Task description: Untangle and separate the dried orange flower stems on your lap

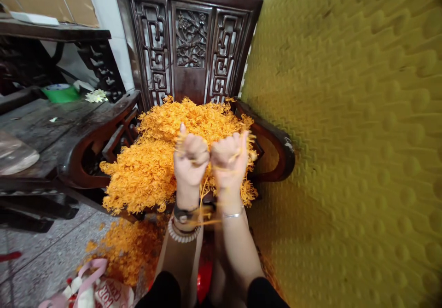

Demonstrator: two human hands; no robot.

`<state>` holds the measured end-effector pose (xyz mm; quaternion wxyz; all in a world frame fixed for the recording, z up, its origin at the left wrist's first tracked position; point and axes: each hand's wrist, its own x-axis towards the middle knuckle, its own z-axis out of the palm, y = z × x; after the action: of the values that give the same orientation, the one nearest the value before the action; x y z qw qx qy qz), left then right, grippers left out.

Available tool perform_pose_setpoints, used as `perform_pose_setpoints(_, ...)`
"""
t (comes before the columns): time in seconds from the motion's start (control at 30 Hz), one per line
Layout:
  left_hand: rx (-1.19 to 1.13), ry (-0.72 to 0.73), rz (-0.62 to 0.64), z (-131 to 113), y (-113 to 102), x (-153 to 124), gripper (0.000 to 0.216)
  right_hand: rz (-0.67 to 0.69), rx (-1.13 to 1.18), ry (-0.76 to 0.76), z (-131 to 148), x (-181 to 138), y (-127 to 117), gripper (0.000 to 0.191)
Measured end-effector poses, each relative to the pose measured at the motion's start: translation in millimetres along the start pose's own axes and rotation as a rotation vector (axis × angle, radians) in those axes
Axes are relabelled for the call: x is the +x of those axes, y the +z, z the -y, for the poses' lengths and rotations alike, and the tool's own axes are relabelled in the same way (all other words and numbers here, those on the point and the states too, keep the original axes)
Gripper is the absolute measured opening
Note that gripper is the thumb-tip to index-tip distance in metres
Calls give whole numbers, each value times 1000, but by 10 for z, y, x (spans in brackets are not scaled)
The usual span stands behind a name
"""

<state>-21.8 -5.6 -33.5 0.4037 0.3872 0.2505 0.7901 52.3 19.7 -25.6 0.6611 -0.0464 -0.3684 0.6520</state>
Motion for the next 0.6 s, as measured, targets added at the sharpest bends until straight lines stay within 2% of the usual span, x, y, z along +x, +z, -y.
perform_pose_setpoints(0.07,-144,11,-9,-68,-71,-17,48,-20,101,-92,111,71,-74,49)
perform_pose_setpoints(0.13,-364,-38,29,-140,-107,-42,50,25,77,-111,207,114,-147,46)
perform_pose_setpoints(0.23,-513,-164,153,-215,-101,-79,53,194,-248,64,272,112,-210,42)
perform_pose_setpoints(0.33,-452,-239,149,-225,-88,-94,48,257,-540,231,257,83,-228,34)
perform_pose_setpoints(0.5,-158,-201,-2,-169,-129,-64,25,264,-592,284,228,77,-244,27)
perform_pose_setpoints(0.6,-67,-165,24,-144,-131,-47,19,351,-657,272,231,71,-262,29)
